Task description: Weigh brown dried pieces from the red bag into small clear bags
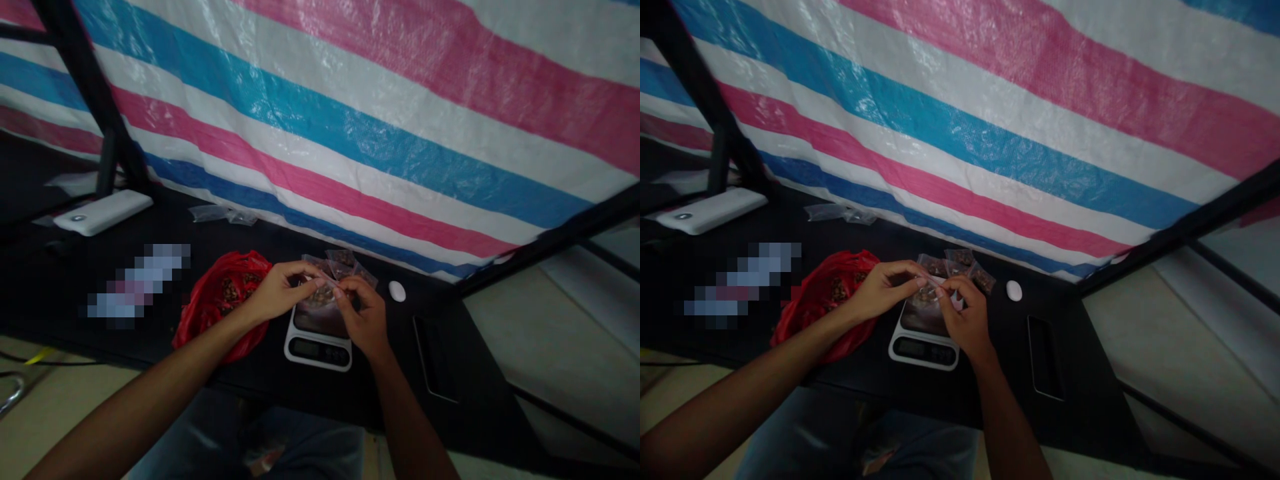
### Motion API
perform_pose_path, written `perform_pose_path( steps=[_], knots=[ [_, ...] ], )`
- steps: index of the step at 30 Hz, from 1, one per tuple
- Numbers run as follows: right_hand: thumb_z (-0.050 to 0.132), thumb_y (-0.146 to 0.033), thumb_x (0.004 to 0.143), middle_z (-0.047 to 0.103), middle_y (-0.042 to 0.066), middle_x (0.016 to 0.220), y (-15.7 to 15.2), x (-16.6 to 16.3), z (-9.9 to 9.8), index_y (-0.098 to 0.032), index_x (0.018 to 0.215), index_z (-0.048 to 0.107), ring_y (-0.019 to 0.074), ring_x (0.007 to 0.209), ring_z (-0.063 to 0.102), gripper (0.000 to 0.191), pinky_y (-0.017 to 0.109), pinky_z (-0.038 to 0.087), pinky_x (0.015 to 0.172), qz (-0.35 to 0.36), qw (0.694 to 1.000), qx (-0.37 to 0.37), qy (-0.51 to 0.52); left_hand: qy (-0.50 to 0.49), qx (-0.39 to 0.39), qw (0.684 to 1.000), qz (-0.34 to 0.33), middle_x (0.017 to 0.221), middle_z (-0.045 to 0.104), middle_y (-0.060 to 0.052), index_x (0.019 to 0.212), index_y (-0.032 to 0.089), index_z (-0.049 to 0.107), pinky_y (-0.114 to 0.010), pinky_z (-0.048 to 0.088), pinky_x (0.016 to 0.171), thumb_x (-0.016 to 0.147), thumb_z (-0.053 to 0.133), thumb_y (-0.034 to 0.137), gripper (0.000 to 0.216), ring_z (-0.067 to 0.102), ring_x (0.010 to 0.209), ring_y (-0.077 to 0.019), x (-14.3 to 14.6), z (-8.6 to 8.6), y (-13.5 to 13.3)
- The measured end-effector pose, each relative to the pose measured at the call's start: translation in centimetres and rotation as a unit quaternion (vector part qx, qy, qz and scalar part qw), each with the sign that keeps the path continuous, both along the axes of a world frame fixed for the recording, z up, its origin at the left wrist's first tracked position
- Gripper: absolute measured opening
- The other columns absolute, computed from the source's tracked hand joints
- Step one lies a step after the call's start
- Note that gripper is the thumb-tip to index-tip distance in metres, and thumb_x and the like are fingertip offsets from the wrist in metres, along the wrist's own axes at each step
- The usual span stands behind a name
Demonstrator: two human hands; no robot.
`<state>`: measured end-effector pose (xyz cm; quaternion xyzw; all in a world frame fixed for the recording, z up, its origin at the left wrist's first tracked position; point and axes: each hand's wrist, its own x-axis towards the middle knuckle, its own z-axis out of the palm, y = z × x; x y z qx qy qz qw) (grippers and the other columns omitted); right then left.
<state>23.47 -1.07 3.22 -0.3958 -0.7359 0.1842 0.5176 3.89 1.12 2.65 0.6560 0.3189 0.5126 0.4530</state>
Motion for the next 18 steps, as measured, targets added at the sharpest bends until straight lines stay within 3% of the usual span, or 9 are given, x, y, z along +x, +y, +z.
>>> perform_pose_path(
  steps=[18],
  knots=[
    [0.064, -0.014, 0.089, 0.062, -0.001, 0.077, -0.40, -0.59, -0.08, -0.020, 0.081, 0.063, 0.0132, 0.069, 0.058, 0.010, 0.027, 0.045, 0.063, 0.013, 0.999, 0.042, 0.000, 0.022, 0.092, 0.995, 0.008, 0.083, 0.077, -0.006, 0.086, 0.014, 0.078, -0.025, 0.052, 0.071, 0.088, 0.071, 0.022, 0.011, 0.069, 0.076, -0.0156, 0.81, 0.67, -0.92]
  ],
)
